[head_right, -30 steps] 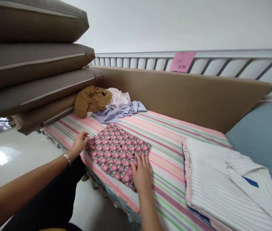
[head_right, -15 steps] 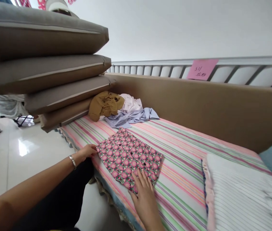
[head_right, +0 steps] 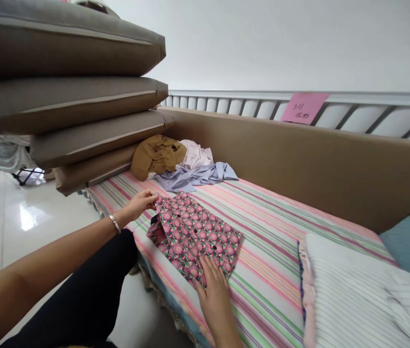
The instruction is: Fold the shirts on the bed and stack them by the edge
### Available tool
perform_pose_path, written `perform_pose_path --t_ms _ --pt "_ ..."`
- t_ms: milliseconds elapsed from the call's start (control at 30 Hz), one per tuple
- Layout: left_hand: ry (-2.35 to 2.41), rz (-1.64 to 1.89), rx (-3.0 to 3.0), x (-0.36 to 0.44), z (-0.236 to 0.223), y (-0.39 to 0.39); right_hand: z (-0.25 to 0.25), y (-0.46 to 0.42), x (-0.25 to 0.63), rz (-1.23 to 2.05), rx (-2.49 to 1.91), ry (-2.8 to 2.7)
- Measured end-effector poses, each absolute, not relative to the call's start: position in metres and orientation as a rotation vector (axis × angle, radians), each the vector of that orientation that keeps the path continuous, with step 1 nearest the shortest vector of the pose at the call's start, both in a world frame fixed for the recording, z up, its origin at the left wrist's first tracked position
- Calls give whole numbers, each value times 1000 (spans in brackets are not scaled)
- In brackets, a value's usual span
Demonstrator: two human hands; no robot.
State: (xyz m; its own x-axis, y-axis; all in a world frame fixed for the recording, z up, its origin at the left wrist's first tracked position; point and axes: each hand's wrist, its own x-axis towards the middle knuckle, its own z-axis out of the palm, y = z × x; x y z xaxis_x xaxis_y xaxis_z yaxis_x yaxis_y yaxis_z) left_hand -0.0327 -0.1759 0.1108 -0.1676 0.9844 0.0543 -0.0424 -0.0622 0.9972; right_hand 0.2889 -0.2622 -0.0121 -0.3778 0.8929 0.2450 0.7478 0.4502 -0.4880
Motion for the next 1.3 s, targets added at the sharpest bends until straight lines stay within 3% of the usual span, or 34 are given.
perform_pose_path --t_ms 333,733,1067,1300 --pt "1302 1502 1153 -36 102 -165 -25 -262 290 431 -1322 -2145" --pt "1144 1000 1047 -50 89 -197 -9 -261 286 586 -1416 -1960" --pt "1306 1321 1549 -53 83 -164 -16 -262 286 447 -1432 -2081" --pt "1633 1129 1653 -71 32 -188 -13 -264 283 348 -1466 -2267"
